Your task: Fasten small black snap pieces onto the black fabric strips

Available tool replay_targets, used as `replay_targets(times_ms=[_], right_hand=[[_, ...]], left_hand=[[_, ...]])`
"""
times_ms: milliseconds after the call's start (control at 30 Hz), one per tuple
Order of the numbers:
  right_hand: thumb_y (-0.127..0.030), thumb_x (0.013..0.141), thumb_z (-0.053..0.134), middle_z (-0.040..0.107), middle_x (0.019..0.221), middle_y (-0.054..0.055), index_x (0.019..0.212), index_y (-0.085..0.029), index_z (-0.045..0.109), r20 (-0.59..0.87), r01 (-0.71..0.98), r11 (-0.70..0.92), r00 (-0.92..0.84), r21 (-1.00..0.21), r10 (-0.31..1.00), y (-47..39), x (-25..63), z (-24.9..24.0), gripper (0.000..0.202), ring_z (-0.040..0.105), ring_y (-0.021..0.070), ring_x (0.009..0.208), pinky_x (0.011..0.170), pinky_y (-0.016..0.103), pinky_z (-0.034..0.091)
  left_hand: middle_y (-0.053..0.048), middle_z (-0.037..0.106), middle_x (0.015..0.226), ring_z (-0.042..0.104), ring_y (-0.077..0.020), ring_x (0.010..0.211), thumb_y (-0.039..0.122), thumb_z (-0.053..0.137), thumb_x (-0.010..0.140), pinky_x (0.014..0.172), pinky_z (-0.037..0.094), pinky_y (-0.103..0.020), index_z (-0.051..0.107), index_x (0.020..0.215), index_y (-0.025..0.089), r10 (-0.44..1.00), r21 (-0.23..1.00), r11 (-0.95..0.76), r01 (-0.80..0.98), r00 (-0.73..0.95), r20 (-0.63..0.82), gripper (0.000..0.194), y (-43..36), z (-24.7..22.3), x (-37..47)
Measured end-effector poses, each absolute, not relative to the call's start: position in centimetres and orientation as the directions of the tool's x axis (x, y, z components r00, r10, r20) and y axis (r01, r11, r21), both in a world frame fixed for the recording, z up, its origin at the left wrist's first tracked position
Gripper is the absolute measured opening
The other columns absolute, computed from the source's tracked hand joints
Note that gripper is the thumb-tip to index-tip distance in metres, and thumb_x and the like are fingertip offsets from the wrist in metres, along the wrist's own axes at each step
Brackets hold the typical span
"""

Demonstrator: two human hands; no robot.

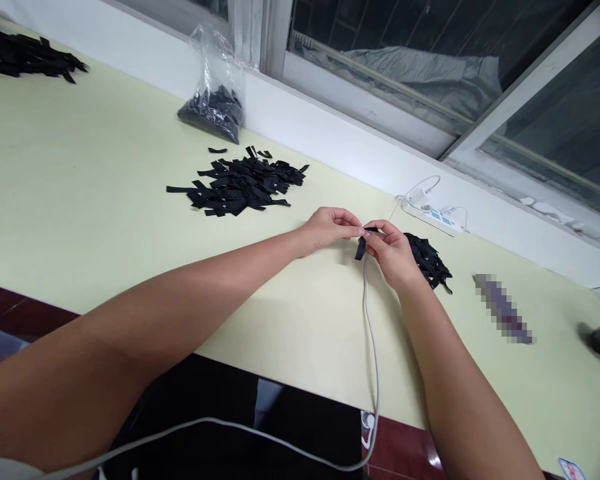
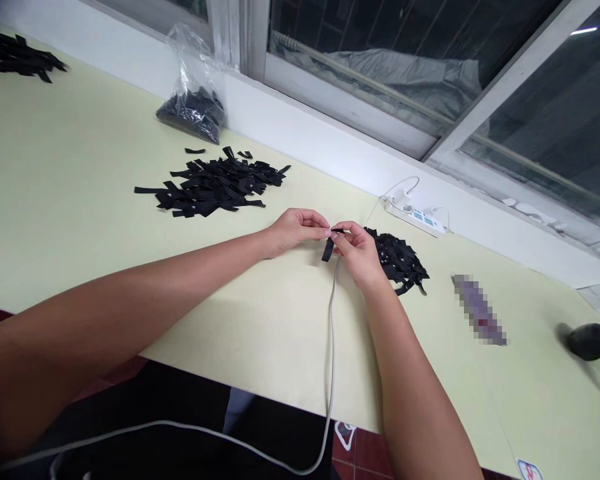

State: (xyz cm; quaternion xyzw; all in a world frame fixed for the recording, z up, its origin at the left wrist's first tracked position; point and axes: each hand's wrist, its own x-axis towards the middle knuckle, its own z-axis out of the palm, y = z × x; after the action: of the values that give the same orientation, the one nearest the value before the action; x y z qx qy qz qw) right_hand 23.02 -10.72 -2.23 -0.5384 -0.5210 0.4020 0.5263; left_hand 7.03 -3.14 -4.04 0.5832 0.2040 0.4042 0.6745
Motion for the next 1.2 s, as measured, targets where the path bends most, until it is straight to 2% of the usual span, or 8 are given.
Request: replay_targets(times_ms=[267, 500, 767, 1000, 1200], right_hand=[[-0.047, 0.074, 0.076, 0.064, 0.076, -0.002, 0.093, -0.024, 0.061, 0.186, 0.265, 0.140, 0.156, -0.954, 0.970, -10.4, 23.3, -3.4, 0.033, 0.054, 0.0118, 0.064, 0.065, 0.028, 0.051], [-0.049, 0.080, 0.071, 0.065, 0.075, 0.001, 0.097, -0.021, 0.064, 0.199, 0.375, 0.127, 0.160, -0.918, 0.967, -10.4, 23.3, -3.7, 0.033, 0.053, 0.0123, 0.059, 0.058, 0.027, 0.045], [-0.049, 0.081, 0.068, 0.067, 0.077, 0.003, 0.094, -0.019, 0.063, 0.258, 0.499, 0.134, 0.188, -0.856, 0.948, -10.4, 23.3, -3.6, 0.033, 0.053, 0.0131, 0.060, 0.056, 0.027, 0.041], [-0.046, 0.083, 0.064, 0.067, 0.077, 0.004, 0.093, -0.018, 0.062, 0.288, 0.575, 0.120, 0.210, -0.810, 0.934, -10.6, 22.9, -3.4, 0.030, 0.053, 0.0134, 0.060, 0.056, 0.028, 0.039], [-0.047, 0.084, 0.062, 0.068, 0.078, 0.004, 0.094, -0.020, 0.060, 0.321, 0.618, 0.128, 0.213, -0.776, 0.923, -10.6, 22.9, -3.6, 0.030, 0.054, 0.0150, 0.061, 0.057, 0.029, 0.039]], left_hand=[[-0.005, 0.069, 0.080, 0.063, -0.0111, 0.077, 0.017, 0.081, 0.066, 0.081, 0.049, -0.030, 0.072, 0.086, 0.009, 0.801, 0.960, -0.038, -0.276, 0.567, 0.194, 0.023, -3.0, -4.4, 7.3], [-0.005, 0.070, 0.082, 0.063, -0.0110, 0.078, 0.019, 0.083, 0.064, 0.085, 0.050, -0.032, 0.071, 0.084, 0.011, 0.812, 0.956, -0.048, -0.288, 0.547, 0.206, 0.025, -3.0, -4.6, 7.4], [-0.005, 0.070, 0.082, 0.063, -0.0116, 0.079, 0.018, 0.084, 0.064, 0.087, 0.050, -0.033, 0.072, 0.083, 0.011, 0.823, 0.958, -0.060, -0.282, 0.529, 0.207, 0.024, -3.0, -4.5, 7.5], [-0.007, 0.073, 0.082, 0.067, -0.0124, 0.076, 0.014, 0.084, 0.064, 0.084, 0.054, -0.032, 0.074, 0.085, 0.010, 0.850, 0.969, -0.006, -0.246, 0.510, 0.134, 0.023, -3.1, -4.4, 7.5], [-0.008, 0.073, 0.074, 0.067, -0.0125, 0.066, 0.014, 0.087, 0.063, 0.076, 0.057, -0.033, 0.074, 0.083, 0.008, 0.856, 0.967, 0.086, -0.242, 0.515, 0.052, 0.024, -3.3, -4.0, 7.5]])
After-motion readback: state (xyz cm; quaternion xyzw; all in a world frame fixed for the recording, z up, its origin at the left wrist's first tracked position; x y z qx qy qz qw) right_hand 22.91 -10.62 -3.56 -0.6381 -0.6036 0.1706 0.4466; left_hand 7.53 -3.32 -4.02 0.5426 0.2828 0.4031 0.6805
